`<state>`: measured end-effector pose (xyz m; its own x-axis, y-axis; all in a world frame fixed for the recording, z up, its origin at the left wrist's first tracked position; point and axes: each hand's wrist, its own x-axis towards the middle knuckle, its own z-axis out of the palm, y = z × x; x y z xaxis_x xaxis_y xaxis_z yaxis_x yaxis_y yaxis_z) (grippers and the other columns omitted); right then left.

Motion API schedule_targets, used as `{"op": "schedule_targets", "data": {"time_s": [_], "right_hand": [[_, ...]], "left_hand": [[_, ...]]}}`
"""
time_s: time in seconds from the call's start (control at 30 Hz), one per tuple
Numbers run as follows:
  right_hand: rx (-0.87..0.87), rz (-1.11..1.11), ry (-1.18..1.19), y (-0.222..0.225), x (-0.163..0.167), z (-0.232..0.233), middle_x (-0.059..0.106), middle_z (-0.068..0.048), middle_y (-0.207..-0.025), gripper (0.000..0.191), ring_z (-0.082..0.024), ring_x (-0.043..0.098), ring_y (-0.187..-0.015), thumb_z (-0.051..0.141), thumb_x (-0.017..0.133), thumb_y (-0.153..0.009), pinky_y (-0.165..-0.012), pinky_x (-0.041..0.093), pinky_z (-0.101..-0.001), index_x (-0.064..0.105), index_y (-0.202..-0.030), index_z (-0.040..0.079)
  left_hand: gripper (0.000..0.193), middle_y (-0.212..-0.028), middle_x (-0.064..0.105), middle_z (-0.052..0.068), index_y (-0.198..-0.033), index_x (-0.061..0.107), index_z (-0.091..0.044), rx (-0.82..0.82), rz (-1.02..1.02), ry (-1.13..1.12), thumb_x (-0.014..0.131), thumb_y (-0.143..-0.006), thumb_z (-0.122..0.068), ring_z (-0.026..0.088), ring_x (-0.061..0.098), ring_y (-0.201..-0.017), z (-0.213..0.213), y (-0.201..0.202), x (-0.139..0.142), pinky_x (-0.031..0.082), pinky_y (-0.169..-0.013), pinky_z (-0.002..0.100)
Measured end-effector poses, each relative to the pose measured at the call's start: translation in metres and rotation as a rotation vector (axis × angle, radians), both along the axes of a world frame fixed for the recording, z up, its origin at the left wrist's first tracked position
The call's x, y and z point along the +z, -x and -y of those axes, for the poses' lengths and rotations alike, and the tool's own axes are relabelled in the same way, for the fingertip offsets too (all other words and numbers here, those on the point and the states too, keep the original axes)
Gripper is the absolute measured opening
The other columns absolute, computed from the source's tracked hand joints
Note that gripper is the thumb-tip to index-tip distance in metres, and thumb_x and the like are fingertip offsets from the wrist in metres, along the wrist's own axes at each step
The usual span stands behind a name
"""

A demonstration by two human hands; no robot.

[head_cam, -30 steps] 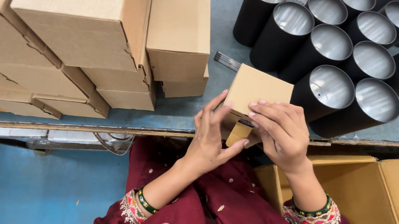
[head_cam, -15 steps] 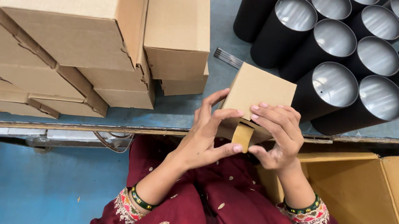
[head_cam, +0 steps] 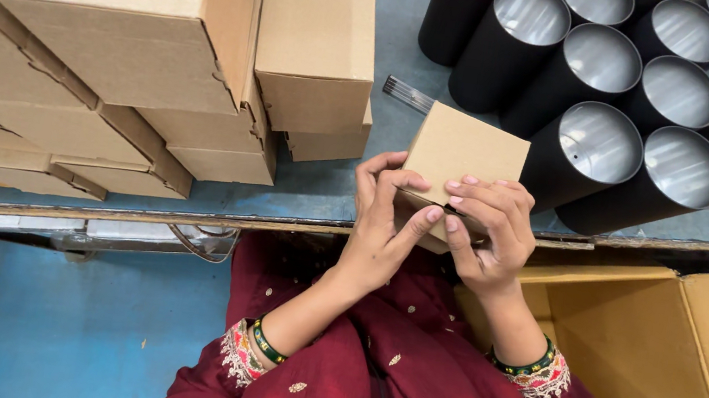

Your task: The person packs small plastic-wrapped items into small cardboard boxes, closes them, and places them into a larger shipping carton. The person then repeatedly picks up black cylindrical containers and rubs their bottoms with a clear plastic strip, placing them back on the table.

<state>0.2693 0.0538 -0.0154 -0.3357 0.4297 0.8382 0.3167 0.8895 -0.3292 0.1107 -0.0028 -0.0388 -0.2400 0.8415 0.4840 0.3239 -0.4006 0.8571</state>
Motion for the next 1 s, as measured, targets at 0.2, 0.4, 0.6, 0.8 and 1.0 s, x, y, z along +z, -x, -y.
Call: {"op": "schedule_targets", "data": {"time_s": [0.2, 0.4, 0.6, 0.8, 1.0], "right_hand": [[0.046, -0.016, -0.051, -0.003, -0.004, -0.003, 0.074, -0.007, -0.116, 0.026, -0.025, 0.067, -0.112, 0.030, 0.074, -0.090, -0.105, 0.044, -0.0427, 0.068, -0.106, 0.010], [0.088, -0.002, -0.085, -0.008, -0.004, -0.005, 0.071, -0.008, -0.117, 0.027, -0.027, 0.066, -0.113, 0.031, 0.081, -0.089, -0.106, 0.042, -0.0457, 0.068, -0.104, 0.013], [0.050, -0.062, -0.018, -0.010, -0.013, -0.005, 0.074, -0.004, -0.115, 0.021, -0.024, 0.068, -0.111, 0.013, 0.080, -0.093, -0.105, 0.044, -0.0436, 0.062, -0.102, 0.009], [-0.010, 0.013, 0.057, 0.000, 0.011, -0.003, 0.074, -0.006, -0.112, 0.026, -0.023, 0.065, -0.104, 0.001, 0.079, -0.087, -0.099, 0.046, -0.0390, 0.060, -0.102, 0.011], [0.117, 0.655, -0.014, 0.000, 0.091, -0.045, 0.044, -0.028, -0.152, 0.077, -0.046, 0.049, -0.134, 0.037, 0.082, -0.065, -0.103, 0.040, -0.0516, 0.057, -0.132, 0.010]], "left_hand": [[0.037, -0.146, 0.038, 0.021, -0.128, 0.053, -0.013, -0.042, 0.049, 0.019, 0.072, -0.099, -0.025, 0.035, 0.037, -0.142, -0.001, -0.001, 0.000, 0.036, -0.118, 0.046], [0.036, -0.146, 0.038, 0.020, -0.127, 0.053, -0.014, -0.017, 0.046, 0.060, 0.069, -0.101, -0.033, 0.034, 0.038, -0.142, -0.002, -0.003, 0.001, 0.037, -0.117, 0.046], [0.041, -0.150, 0.036, 0.019, -0.132, 0.052, -0.015, -0.078, 0.019, 0.036, 0.059, -0.106, -0.045, 0.034, 0.036, -0.144, 0.001, 0.003, -0.004, 0.031, -0.121, 0.048], [0.043, -0.153, 0.040, 0.016, -0.135, 0.055, -0.018, -0.045, -0.120, 0.066, 0.060, -0.102, -0.046, 0.034, 0.039, -0.143, -0.001, 0.016, 0.003, 0.027, -0.120, 0.048], [0.040, -0.149, 0.046, 0.015, -0.134, 0.057, -0.020, -0.076, -0.176, -0.007, 0.063, -0.102, -0.044, 0.032, 0.043, -0.145, 0.002, 0.027, 0.005, 0.027, -0.121, 0.049]]}}
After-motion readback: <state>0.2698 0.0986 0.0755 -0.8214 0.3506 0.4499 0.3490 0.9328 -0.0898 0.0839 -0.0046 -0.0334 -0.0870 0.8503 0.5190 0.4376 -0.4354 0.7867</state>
